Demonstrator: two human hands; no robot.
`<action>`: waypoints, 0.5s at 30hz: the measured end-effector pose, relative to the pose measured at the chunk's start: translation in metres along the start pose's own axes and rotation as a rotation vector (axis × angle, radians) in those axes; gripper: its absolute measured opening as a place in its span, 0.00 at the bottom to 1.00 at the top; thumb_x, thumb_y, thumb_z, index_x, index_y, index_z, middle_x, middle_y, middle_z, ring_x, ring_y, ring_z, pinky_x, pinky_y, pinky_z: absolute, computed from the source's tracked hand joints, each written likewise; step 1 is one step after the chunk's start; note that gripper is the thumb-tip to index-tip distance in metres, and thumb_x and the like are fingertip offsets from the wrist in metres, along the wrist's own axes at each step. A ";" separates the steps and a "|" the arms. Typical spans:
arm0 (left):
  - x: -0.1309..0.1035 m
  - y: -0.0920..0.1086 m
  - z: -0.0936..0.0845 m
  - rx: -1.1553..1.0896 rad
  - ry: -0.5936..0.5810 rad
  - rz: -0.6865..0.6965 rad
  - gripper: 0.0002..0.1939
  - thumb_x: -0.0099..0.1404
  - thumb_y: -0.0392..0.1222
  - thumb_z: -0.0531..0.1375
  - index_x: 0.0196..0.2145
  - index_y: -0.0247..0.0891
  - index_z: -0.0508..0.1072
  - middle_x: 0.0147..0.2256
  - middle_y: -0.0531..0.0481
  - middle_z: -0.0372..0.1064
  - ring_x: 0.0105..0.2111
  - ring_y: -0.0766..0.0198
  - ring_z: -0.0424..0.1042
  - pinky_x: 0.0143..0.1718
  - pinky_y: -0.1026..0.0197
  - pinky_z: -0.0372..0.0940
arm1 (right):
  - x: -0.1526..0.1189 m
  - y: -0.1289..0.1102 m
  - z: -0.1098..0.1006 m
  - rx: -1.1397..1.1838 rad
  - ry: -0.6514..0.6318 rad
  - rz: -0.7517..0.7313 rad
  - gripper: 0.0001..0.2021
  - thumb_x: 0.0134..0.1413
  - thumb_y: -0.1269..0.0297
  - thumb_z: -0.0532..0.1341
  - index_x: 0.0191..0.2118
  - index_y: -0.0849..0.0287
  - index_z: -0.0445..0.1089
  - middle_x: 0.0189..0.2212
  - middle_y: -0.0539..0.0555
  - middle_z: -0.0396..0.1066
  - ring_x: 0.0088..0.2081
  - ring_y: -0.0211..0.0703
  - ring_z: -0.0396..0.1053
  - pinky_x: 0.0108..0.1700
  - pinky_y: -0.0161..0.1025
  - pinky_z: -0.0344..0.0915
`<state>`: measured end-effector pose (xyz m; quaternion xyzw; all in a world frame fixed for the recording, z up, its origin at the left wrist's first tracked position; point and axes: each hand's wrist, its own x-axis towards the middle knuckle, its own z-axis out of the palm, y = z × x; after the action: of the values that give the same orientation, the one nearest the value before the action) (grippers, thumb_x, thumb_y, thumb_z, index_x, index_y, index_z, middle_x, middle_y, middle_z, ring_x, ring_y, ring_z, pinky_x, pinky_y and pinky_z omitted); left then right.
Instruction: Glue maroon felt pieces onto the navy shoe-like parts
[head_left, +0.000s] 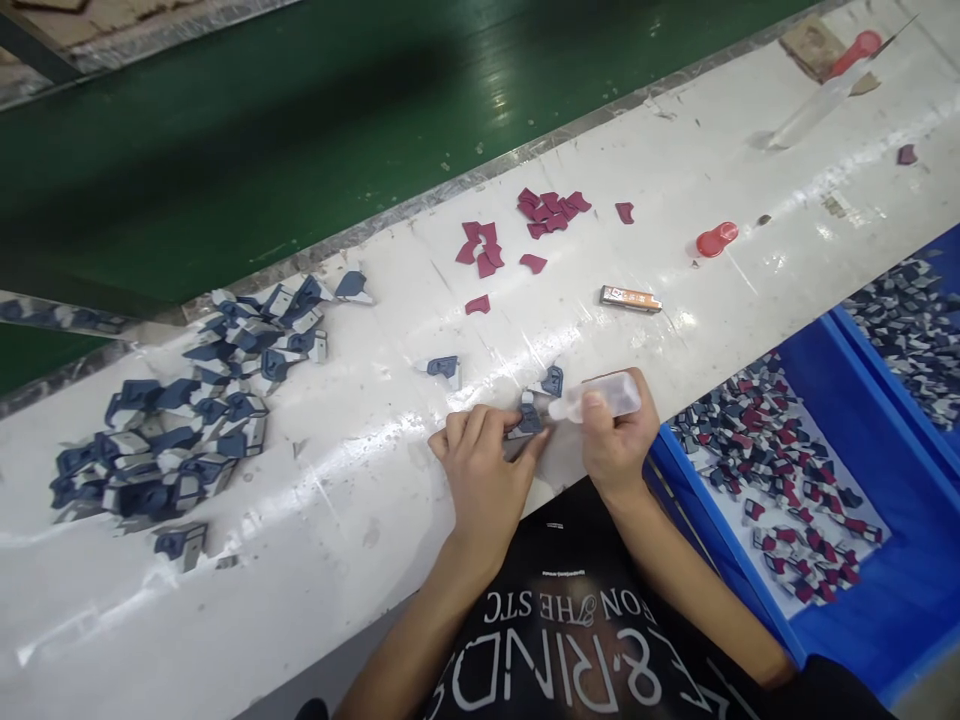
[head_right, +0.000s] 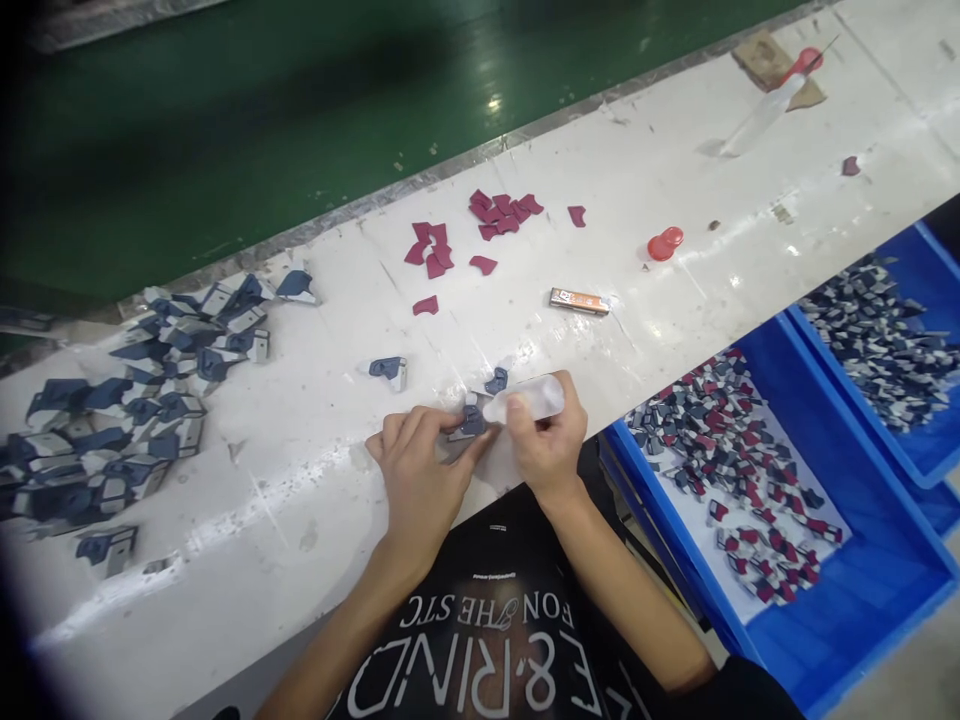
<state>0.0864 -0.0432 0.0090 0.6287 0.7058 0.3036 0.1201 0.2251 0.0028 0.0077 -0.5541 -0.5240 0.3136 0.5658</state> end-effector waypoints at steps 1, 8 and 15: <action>0.001 0.002 0.002 0.017 0.011 -0.006 0.17 0.65 0.51 0.74 0.38 0.44 0.71 0.36 0.55 0.77 0.41 0.54 0.68 0.45 0.51 0.53 | 0.001 0.003 0.000 0.037 0.054 0.031 0.16 0.67 0.51 0.67 0.33 0.53 0.67 0.22 0.44 0.65 0.22 0.39 0.62 0.25 0.37 0.61; 0.010 -0.003 -0.013 0.048 -0.018 0.025 0.24 0.65 0.58 0.72 0.51 0.42 0.74 0.46 0.46 0.74 0.48 0.48 0.68 0.51 0.47 0.59 | 0.003 0.014 -0.001 0.211 0.187 0.215 0.19 0.66 0.44 0.66 0.33 0.55 0.68 0.21 0.44 0.65 0.20 0.38 0.60 0.24 0.37 0.55; 0.043 -0.043 -0.035 0.151 0.038 -0.075 0.22 0.71 0.50 0.65 0.59 0.42 0.75 0.57 0.36 0.65 0.56 0.41 0.62 0.59 0.36 0.61 | 0.002 0.016 -0.002 0.219 0.185 0.238 0.20 0.65 0.43 0.67 0.34 0.56 0.70 0.21 0.44 0.64 0.20 0.38 0.60 0.25 0.37 0.55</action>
<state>0.0244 -0.0123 0.0209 0.6034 0.7518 0.2564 0.0703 0.2312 0.0075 -0.0069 -0.5738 -0.3629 0.3813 0.6274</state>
